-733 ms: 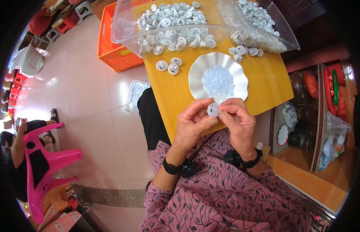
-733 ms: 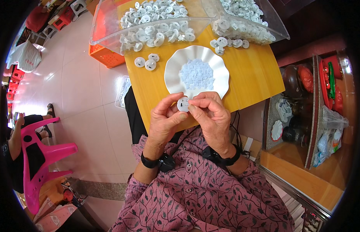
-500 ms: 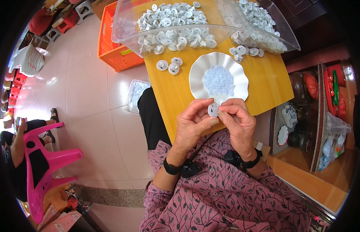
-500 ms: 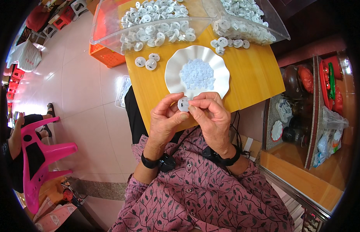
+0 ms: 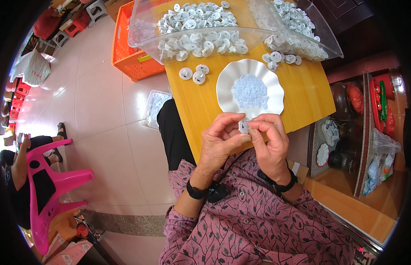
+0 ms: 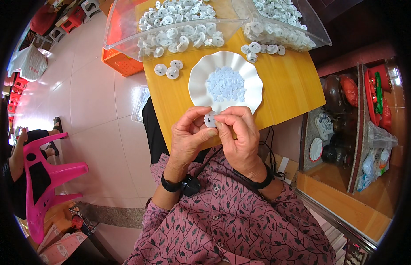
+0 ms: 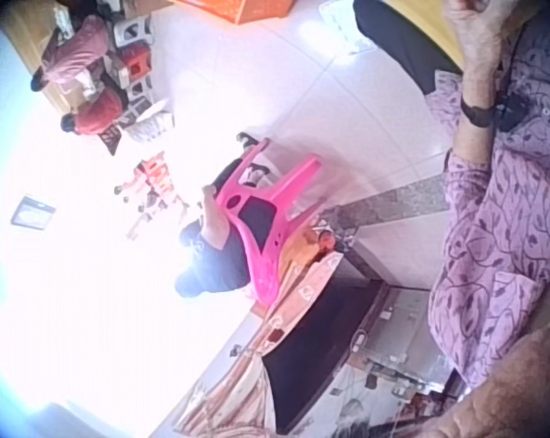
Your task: The person picks up a white plastic base and a small blue square, fits the square into the base, and places the assembled unit on the table. They repeat this process multiple times before eventually moving a plastic tray.
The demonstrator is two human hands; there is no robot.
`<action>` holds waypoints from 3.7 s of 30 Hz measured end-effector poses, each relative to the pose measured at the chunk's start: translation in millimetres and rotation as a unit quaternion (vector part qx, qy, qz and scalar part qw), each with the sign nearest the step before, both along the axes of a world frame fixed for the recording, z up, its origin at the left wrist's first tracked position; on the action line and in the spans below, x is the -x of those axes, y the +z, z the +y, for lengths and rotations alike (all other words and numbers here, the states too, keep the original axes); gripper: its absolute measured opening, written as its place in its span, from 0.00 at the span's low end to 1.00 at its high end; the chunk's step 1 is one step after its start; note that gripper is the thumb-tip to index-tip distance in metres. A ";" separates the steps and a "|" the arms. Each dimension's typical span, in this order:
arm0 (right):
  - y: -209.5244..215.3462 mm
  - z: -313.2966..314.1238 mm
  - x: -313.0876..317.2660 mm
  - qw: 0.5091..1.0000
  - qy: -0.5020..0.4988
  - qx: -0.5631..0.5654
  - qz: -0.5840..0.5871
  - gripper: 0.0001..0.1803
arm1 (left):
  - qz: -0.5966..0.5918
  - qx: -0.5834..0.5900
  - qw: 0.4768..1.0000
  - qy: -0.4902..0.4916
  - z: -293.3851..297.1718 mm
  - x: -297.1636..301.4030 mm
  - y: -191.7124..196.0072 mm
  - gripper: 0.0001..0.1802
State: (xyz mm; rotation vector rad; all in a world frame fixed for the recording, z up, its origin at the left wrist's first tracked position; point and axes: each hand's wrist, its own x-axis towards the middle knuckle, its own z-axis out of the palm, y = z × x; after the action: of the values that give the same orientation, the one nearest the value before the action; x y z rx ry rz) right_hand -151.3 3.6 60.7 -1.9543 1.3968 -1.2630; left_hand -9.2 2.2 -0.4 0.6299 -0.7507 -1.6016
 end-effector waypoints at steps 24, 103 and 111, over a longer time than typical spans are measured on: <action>1.1 -6.0 9.7 0.999 0.041 0.008 0.034 0.06 | 0.015 -0.025 0.999 -0.037 -1.0 -4.2 0.3 0.27; -2.1 -4.9 31.9 0.994 0.039 0.071 0.073 0.14 | -0.065 0.055 0.976 0.201 -121.9 -63.2 115.1 0.19; 4.9 -36.4 70.7 0.989 -0.022 0.074 0.123 0.11 | -0.069 0.082 0.955 0.276 -143.9 -55.0 117.4 0.17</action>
State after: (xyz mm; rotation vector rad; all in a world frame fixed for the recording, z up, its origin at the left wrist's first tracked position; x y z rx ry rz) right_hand -222.0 -32.8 65.6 -2.2568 1.5060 -1.2082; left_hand 45.8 -141.7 117.1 0.7563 -0.7216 -0.9810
